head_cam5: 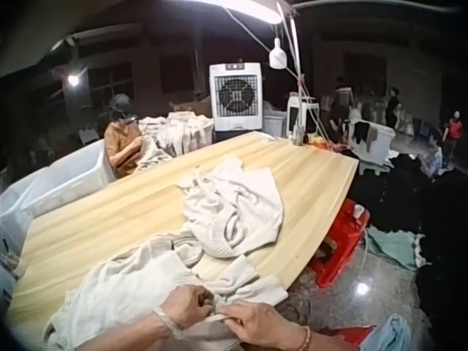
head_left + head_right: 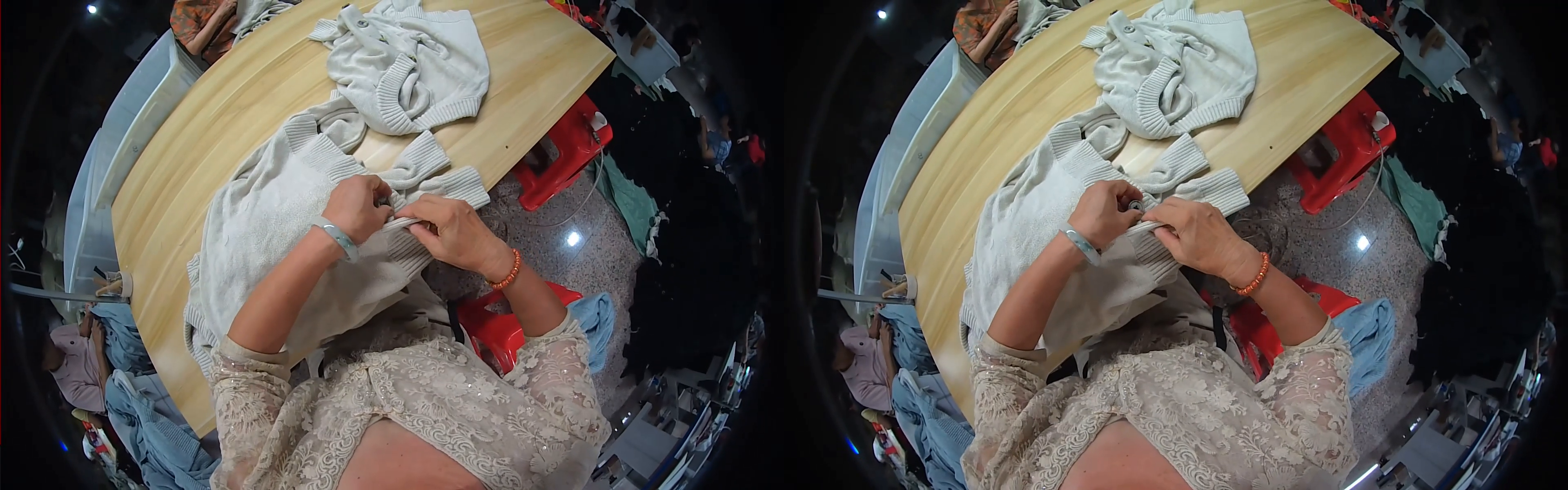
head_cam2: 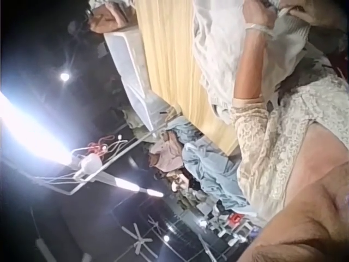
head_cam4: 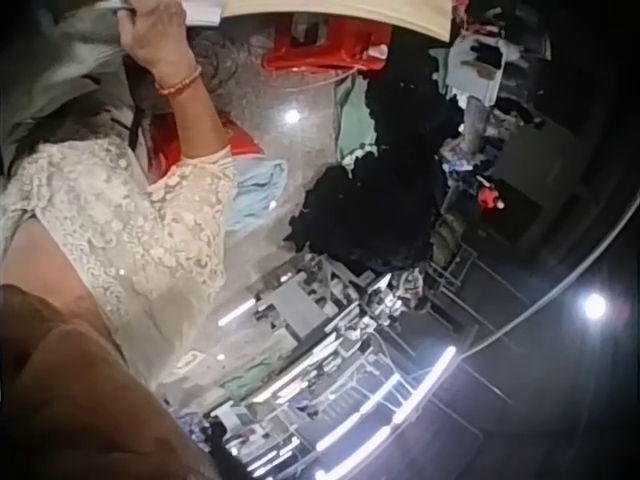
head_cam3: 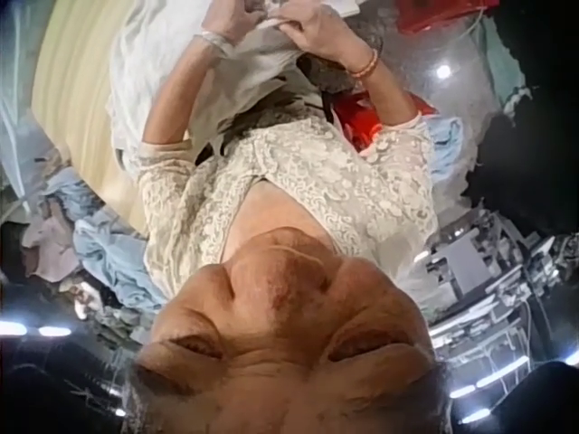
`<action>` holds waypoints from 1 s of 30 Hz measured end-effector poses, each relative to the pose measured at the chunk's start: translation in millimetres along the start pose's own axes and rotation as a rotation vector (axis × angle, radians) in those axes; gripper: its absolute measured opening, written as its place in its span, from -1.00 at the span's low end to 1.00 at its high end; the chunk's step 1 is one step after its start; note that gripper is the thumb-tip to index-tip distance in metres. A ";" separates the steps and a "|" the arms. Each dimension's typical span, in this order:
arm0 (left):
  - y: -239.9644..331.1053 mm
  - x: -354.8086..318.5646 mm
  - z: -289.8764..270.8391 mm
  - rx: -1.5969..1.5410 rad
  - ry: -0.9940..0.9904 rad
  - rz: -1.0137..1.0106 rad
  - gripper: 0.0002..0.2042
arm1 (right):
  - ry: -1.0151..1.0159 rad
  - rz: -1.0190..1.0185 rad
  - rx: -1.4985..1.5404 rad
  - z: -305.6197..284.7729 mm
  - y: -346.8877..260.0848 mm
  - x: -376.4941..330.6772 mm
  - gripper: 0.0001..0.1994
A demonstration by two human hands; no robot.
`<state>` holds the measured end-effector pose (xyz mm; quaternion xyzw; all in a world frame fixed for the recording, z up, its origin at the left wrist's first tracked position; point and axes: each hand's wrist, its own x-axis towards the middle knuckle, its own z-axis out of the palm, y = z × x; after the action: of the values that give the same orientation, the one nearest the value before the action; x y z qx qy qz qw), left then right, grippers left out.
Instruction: Inspecting and buttoning a knit sweater at a manufacturing workstation.
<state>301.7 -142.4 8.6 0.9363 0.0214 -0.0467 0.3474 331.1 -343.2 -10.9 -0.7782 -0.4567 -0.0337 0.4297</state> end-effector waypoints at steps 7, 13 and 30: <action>-3.9 -6.8 -7.2 -0.639 -0.043 -0.199 -0.86 | -0.020 0.045 0.033 1.3 -8.1 14.5 -0.82; -5.4 -18.0 -10.6 -0.996 -0.055 -0.274 -0.85 | 0.069 0.091 0.053 2.8 -21.8 18.6 -0.68; -3.9 -54.6 -9.4 -0.437 0.079 0.004 -0.78 | -0.105 -0.021 0.114 5.3 -3.2 20.1 -0.66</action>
<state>247.8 -133.7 18.8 0.8399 0.0425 -0.0038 0.5410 338.5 -325.2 -3.3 -0.7485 -0.4877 0.0286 0.4483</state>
